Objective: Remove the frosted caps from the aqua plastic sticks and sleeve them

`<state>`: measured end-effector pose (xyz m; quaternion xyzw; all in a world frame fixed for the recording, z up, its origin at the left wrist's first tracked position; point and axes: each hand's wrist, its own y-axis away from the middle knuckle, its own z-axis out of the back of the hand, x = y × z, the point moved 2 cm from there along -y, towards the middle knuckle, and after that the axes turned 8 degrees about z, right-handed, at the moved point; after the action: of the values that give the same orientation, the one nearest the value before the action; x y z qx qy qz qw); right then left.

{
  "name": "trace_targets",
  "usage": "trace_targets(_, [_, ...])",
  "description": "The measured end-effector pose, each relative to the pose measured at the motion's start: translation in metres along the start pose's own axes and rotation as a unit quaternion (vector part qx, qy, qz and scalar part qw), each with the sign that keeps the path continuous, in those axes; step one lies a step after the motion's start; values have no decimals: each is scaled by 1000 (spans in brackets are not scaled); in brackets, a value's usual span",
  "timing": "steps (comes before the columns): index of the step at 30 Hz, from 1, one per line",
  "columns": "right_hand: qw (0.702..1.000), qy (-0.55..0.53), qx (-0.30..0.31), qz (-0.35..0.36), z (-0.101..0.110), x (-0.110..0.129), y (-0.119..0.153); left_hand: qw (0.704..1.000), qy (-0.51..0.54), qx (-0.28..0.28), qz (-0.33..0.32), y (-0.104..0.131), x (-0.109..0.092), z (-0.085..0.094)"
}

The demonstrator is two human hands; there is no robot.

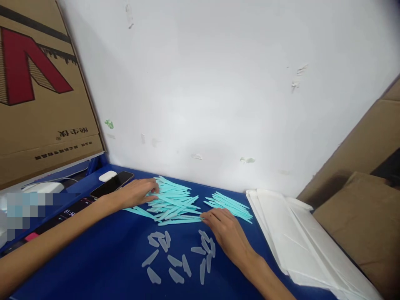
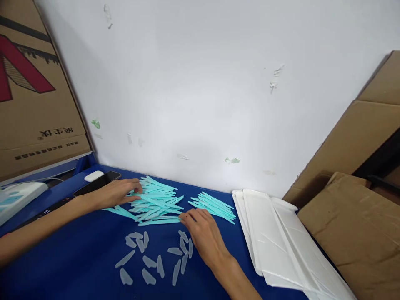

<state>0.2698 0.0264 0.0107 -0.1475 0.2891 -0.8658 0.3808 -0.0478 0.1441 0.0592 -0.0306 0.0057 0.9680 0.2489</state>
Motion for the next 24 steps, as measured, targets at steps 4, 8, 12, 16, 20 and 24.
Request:
trace_targets(4, [998, 0, 45, 41, -14, 3, -24, 999, -8, -19, 33, 12, 3, 11])
trace_targets(8, [994, 0, 90, 63, -25, 5, -37, 998, -20, -18, 63, 39, 10, 15])
trace_targets(12, [990, 1, 122, 69, -30, 7, -39, 999, -4, -2, 54, 64, 19, -5])
trace_targets(16, [989, 12, 133, 60, -36, 5, -40, 999, -19, -18, 23, 70, 26, -31])
trace_targets(20, [988, 27, 137, 59, -42, 1, -43, 999, -30, -32, 32, 69, 24, -42])
trace_targets(24, [987, 38, 141, 68, -46, 0, -45, 996, -54, -58, 42, 74, 16, -41])
